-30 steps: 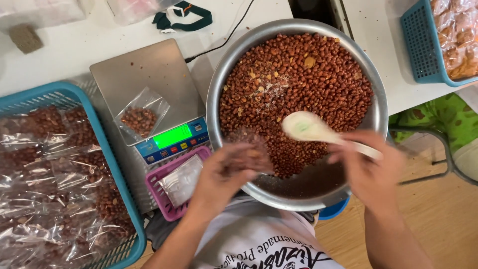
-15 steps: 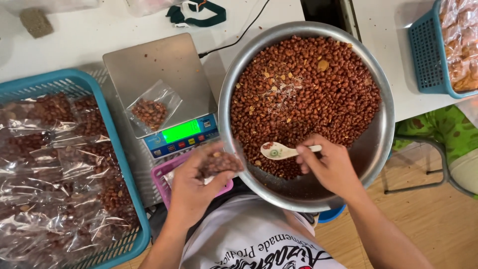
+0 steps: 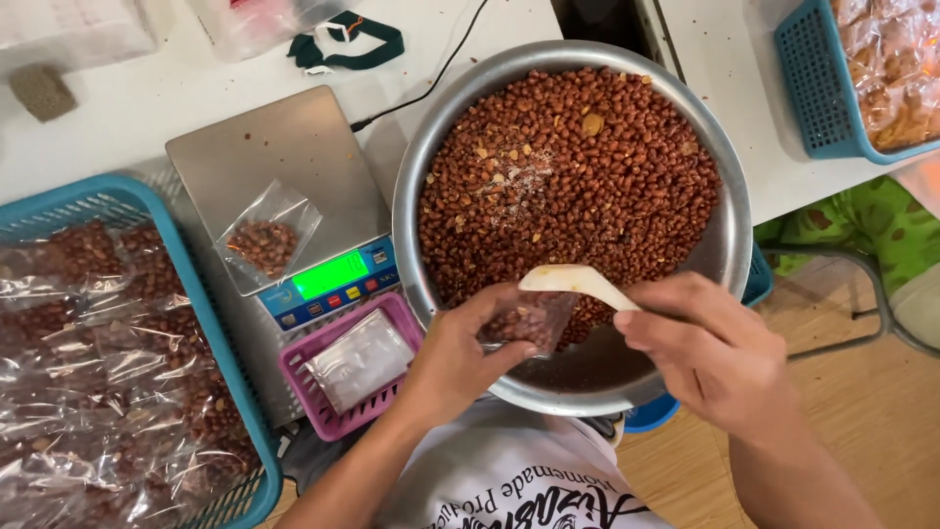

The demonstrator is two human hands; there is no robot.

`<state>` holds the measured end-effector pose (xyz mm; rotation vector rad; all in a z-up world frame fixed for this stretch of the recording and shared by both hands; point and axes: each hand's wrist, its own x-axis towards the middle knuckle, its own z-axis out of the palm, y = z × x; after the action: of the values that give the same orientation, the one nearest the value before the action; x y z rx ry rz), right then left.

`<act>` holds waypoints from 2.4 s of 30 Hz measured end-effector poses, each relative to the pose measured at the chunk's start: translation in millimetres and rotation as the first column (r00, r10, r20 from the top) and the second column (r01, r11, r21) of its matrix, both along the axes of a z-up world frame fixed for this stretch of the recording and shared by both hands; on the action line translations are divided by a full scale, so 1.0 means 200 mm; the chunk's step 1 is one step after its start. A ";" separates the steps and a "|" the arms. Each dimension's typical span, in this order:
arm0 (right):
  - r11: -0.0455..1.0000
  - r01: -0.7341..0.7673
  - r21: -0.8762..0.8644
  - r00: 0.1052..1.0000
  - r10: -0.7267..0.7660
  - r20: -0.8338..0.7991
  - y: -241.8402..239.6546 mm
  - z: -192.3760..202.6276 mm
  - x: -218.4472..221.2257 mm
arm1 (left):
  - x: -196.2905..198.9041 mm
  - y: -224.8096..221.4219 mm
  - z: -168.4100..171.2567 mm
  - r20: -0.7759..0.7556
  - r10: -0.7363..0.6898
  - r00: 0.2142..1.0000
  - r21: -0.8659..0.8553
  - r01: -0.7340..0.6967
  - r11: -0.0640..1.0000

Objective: The person scoops roasted peanuts from a large metal bowl into small plastic bags using a white spoon. Each bag is placed on a digital scale to measure the weight before being moved to a blue basket. The process is repeated continuously throughout the clip.

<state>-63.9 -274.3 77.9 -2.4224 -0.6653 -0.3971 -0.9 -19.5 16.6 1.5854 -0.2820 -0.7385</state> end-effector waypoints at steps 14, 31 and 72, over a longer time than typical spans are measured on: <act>0.759 0.451 0.469 0.892 -0.402 -0.206 -0.14 -0.35 -0.23 | 0.39 0.56 -0.36 0.901 0.116 0.418 0.145 -0.542 0.828; 0.940 0.313 -0.138 0.747 -0.333 -0.575 0.21 -0.31 0.14 | 0.46 0.94 -0.03 0.933 0.124 0.338 0.069 -0.505 0.860; 0.957 0.277 -0.085 0.795 -0.278 -0.539 0.08 -0.41 0.16 | 0.00 0.22 -0.03 0.226 0.219 0.949 0.118 -0.250 0.961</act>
<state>-32.0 -258.8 -4.0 -2.4652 -0.0521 0.1952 0.0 24.0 11.1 1.8035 -0.1908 -0.4133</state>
